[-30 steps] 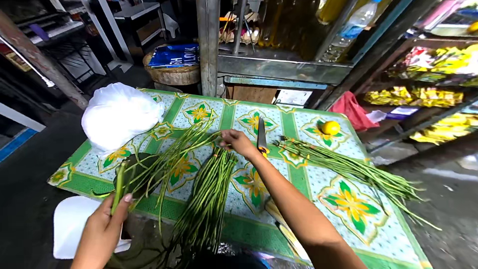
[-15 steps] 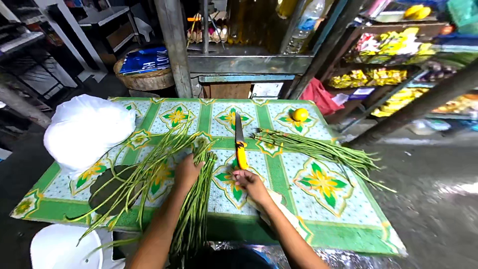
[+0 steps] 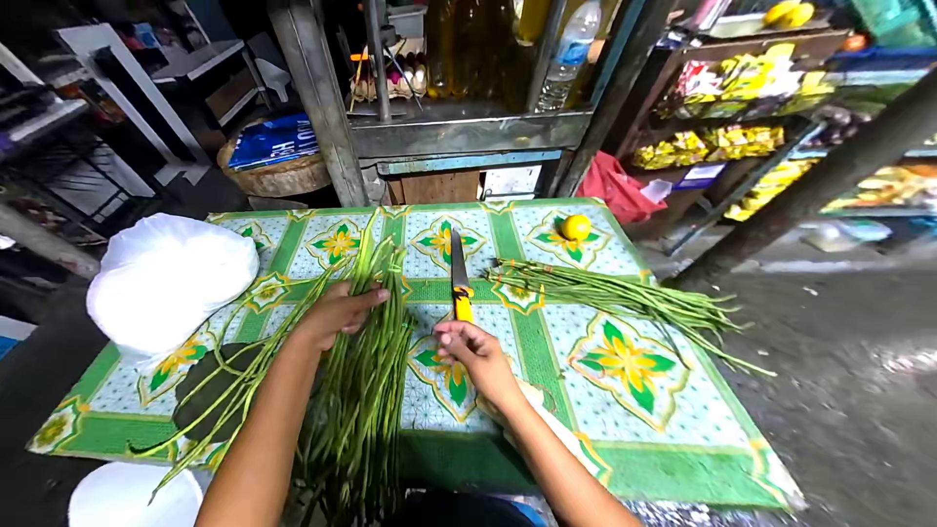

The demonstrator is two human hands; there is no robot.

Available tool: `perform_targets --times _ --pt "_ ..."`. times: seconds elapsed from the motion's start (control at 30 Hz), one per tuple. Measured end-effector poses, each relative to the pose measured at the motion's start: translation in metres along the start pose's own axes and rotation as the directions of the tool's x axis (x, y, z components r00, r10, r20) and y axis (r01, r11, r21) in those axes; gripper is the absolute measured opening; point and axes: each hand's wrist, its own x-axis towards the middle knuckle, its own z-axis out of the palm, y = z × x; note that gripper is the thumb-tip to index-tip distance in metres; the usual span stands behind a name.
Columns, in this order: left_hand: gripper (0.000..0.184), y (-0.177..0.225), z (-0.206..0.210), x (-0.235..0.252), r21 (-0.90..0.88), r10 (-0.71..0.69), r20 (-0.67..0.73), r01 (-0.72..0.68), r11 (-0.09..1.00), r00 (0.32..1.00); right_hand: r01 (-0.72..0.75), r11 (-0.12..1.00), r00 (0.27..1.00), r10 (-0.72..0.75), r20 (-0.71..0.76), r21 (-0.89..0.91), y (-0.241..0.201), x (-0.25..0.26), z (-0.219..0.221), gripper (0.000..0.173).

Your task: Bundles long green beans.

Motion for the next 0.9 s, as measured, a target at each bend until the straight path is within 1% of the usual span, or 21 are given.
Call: perform_targets --times 0.1,0.17,0.27,0.33,0.47,0.5,0.57,0.6,0.63,0.67,0.77,0.83,0.9 --pt "0.006 0.019 0.017 -0.008 -0.048 0.073 -0.005 -0.073 0.996 0.997 0.166 0.984 0.985 -0.169 0.042 0.057 -0.029 0.011 0.014 0.027" --pt "0.003 0.030 0.030 -0.011 -0.075 0.102 -0.007 -0.102 0.992 0.995 0.205 0.978 0.978 -0.207 0.035 0.047 -0.045 0.017 0.016 0.025" --pt "0.008 0.045 0.041 -0.010 -0.045 0.183 0.032 -0.181 0.982 0.983 0.186 0.982 0.983 -0.186 -0.012 0.011 -0.061 0.024 0.005 0.009" --pt "0.007 0.057 0.045 -0.008 -0.003 0.229 0.063 -0.230 0.973 0.971 0.200 0.980 0.979 -0.201 -0.037 -0.008 -0.070 0.028 -0.011 0.007" --pt "0.006 0.089 0.059 -0.003 0.086 0.324 0.104 -0.333 0.939 0.940 0.218 0.976 0.974 -0.217 -0.069 0.000 -0.096 0.030 -0.037 0.012" --pt "0.006 0.097 0.065 -0.002 0.097 0.352 0.112 -0.362 0.927 0.929 0.211 0.977 0.977 -0.210 -0.039 0.018 -0.101 0.030 -0.041 0.018" --pt "0.010 0.115 0.079 -0.001 0.103 0.387 0.108 -0.397 0.912 0.916 0.194 0.981 0.978 -0.194 0.079 0.013 -0.106 0.032 -0.050 0.038" --pt "0.013 0.123 0.087 0.000 0.112 0.399 0.107 -0.409 0.906 0.911 0.184 0.983 0.975 -0.183 0.128 0.008 -0.107 0.034 -0.054 0.043" --pt "0.016 0.131 0.094 0.001 0.125 0.412 0.104 -0.423 0.898 0.905 0.171 0.985 0.971 -0.170 0.165 0.014 -0.107 0.036 -0.058 0.041" --pt "0.018 0.136 0.101 0.003 0.145 0.427 0.098 -0.437 0.888 0.899 0.158 0.987 0.971 -0.160 0.177 0.027 -0.108 0.037 -0.062 0.035" --pt "0.020 0.148 0.119 0.008 0.180 0.490 0.104 -0.501 0.846 0.865 0.142 0.989 0.981 -0.146 0.125 0.036 -0.118 0.036 -0.078 0.027" --pt "0.020 0.153 0.124 0.012 0.175 0.510 0.113 -0.522 0.835 0.853 0.135 0.990 0.983 -0.140 0.121 0.049 -0.126 0.034 -0.091 0.030" --pt "0.023 0.155 0.122 0.016 0.177 0.497 0.111 -0.509 0.842 0.861 0.118 0.990 0.987 -0.125 0.103 0.071 -0.133 0.031 -0.104 0.032"
